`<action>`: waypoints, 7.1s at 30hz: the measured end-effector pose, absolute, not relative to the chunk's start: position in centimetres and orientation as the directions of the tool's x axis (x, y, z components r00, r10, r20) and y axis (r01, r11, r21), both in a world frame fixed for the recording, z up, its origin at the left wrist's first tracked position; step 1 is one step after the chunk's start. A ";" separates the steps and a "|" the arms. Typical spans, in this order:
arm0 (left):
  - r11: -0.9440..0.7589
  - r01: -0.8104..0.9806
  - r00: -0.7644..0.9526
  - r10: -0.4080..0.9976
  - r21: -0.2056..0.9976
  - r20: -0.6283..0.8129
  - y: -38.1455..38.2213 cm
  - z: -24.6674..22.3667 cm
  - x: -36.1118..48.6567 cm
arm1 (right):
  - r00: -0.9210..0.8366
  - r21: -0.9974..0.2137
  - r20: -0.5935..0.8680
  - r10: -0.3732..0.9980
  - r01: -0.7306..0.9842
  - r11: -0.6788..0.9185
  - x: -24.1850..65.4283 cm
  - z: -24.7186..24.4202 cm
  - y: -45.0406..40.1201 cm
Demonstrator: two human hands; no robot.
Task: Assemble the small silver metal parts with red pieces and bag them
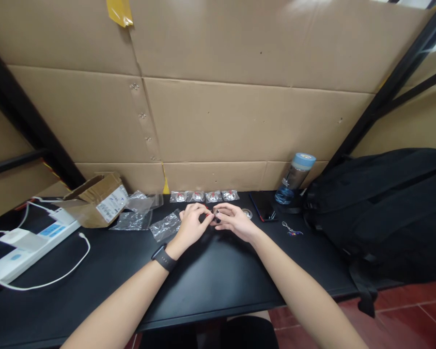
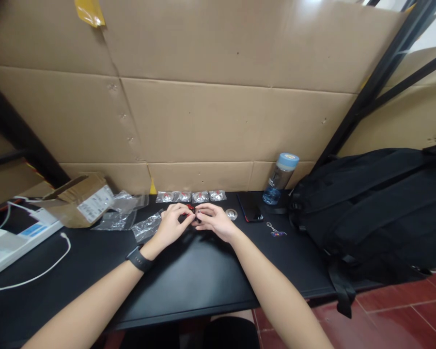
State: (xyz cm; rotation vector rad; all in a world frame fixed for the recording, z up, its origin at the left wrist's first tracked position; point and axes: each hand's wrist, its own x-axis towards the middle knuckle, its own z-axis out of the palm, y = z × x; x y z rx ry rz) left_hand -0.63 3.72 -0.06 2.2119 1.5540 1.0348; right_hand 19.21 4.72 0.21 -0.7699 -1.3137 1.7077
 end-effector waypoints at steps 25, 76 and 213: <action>-0.265 0.956 0.283 0.945 0.123 -0.166 2.2 2.5 -6.8 | -0.416 -0.977 0.123 0.901 0.111 0.184 21.5 0.8 5.9; -0.691 0.664 0.701 0.708 0.286 0.083 -0.5 -1.6 0.2 | -0.573 -0.632 -0.047 0.818 0.651 0.420 23.7 1.4 6.0; -0.365 0.921 0.387 0.837 -0.134 0.387 4.8 -1.8 -0.7 | -0.201 -0.415 0.089 0.975 0.883 0.220 29.0 0.5 8.5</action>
